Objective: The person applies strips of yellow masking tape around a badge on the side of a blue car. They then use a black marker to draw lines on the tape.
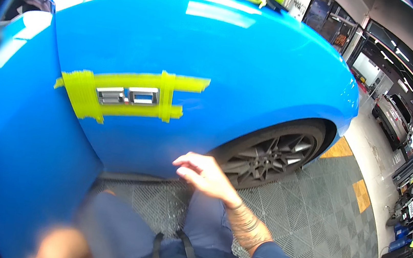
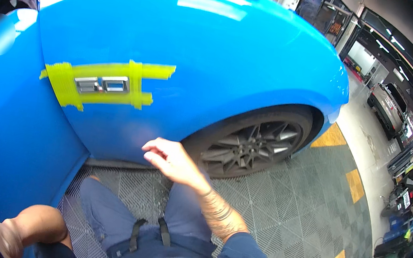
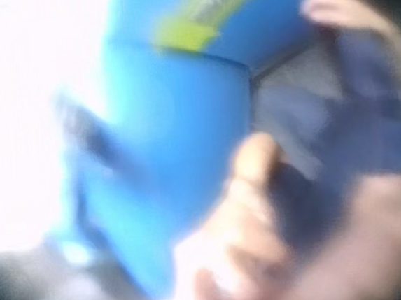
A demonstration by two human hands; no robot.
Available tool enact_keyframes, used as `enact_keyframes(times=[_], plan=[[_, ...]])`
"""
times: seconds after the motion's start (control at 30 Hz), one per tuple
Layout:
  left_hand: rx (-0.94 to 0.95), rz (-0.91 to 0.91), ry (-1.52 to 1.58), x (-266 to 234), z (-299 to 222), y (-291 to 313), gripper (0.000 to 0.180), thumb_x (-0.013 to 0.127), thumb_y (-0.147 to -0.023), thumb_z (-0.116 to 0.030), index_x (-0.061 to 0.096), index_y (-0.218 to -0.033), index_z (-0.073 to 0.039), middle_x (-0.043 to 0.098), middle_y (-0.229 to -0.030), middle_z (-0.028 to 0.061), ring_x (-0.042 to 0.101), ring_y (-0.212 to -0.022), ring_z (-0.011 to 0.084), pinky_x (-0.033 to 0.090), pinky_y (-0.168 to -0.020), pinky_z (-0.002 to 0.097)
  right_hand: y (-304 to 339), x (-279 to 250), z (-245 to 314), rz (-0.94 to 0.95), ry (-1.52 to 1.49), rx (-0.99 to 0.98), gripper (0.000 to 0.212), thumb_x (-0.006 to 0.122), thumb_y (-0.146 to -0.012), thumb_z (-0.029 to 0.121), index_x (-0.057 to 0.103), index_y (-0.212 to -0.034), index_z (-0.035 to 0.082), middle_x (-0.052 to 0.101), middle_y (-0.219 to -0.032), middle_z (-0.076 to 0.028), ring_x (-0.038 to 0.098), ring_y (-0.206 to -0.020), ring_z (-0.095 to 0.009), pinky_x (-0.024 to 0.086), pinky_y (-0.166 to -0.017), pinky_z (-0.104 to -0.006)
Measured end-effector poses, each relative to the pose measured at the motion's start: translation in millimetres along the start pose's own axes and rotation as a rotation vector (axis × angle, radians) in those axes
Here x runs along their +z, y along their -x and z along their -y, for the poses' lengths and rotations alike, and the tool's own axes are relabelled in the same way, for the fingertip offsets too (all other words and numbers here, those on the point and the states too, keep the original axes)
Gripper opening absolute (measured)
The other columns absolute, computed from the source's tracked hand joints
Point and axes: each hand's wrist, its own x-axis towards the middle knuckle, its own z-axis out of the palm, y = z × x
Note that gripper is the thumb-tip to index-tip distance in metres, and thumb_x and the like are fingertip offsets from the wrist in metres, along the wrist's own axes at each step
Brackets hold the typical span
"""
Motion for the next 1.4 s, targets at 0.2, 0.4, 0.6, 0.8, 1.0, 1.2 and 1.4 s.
enact_keyframes(times=[0.2, 0.4, 0.6, 0.8, 1.0, 1.2, 1.4], plan=[[0.023, -0.284, -0.237, -6.0, -12.6, 21.9, 0.046, 0.063, -0.088, -0.047, 0.055, -0.095, -0.002, 0.055, -0.078, 0.0111, 0.058, -0.056, 0.0180, 0.052, -0.045, 0.0245, -111.2, -169.9, 130.6, -0.666, 0.274, -0.769, 0.013, 0.059, -0.090, 0.013, 0.066, -0.088, 0.002, 0.062, -0.071, -0.007, 0.056, -0.059, -0.014, 0.044, -0.053, -0.0291], [-0.541, -0.250, -0.846, -6.9, 10.5, 86.9, 0.061, 0.059, -0.085, -0.061, 0.067, -0.089, -0.001, 0.062, -0.061, 0.0074, 0.057, -0.054, 0.0144, 0.044, -0.048, 0.0263, -274.9, -436.9, 196.9, -0.603, 1.484, -0.505, 0.024, 0.055, -0.086, 0.022, 0.069, -0.101, 0.008, 0.068, -0.097, -0.014, 0.063, -0.090, -0.025, 0.049, -0.080, -0.0368], [-1.172, -0.333, -1.103, 19.8, -27.7, 138.5, 0.011, 0.063, -0.088, -0.006, 0.066, -0.096, 0.001, 0.062, -0.078, 0.0091, 0.059, -0.067, 0.0175, 0.047, -0.063, 0.0280, -262.1, -289.6, 207.8, -0.302, 1.492, -0.088, 0.029, 0.058, -0.079, 0.031, 0.068, -0.096, 0.009, 0.068, -0.100, -0.017, 0.065, -0.090, -0.028, 0.050, -0.078, -0.0389], [-1.295, -0.421, -1.162, 21.5, -33.5, 165.7, 0.010, 0.061, -0.089, -0.006, 0.065, -0.094, 0.002, 0.065, -0.082, 0.0122, 0.062, -0.073, 0.0218, 0.049, -0.068, 0.0315, -292.4, -321.7, 179.0, -0.536, 1.485, -0.377, 0.034, 0.054, -0.080, 0.026, 0.066, -0.108, 0.012, 0.067, -0.105, -0.016, 0.065, -0.092, -0.032, 0.050, -0.082, -0.0412], [-1.263, -0.316, -1.082, 13.5, -8.7, 145.1, 0.008, 0.062, -0.088, -0.005, 0.065, -0.094, 0.000, 0.063, -0.081, 0.0138, 0.061, -0.072, 0.0263, 0.047, -0.067, 0.0333, -343.9, -356.8, 202.7, -0.305, 1.247, 0.028, 0.044, 0.047, -0.090, 0.024, 0.052, -0.134, 0.024, 0.060, -0.124, -0.011, 0.060, -0.104, -0.029, 0.049, -0.087, -0.0430], [-1.269, -0.286, -1.159, 16.5, -16.8, 170.4, 0.009, 0.062, -0.087, -0.005, 0.065, -0.092, 0.001, 0.065, -0.083, 0.0150, 0.063, -0.074, 0.0288, 0.048, -0.069, 0.0346, -316.7, -307.0, 209.7, -0.309, 1.142, 0.447, 0.041, 0.044, -0.093, 0.025, 0.054, -0.132, 0.025, 0.057, -0.130, -0.007, 0.057, -0.110, -0.027, 0.049, -0.089, -0.0478], [-1.331, -0.252, -1.231, 16.0, -25.3, 175.2, 0.011, 0.060, -0.089, -0.007, 0.065, -0.093, 0.001, 0.065, -0.084, 0.0154, 0.063, -0.076, 0.0293, 0.049, -0.071, 0.0355, -306.7, -324.7, 199.5, -0.254, 1.183, 0.232, 0.046, 0.053, -0.085, 0.037, 0.060, -0.128, 0.024, 0.059, -0.130, -0.008, 0.058, -0.112, -0.026, 0.051, -0.088, -0.0460]])
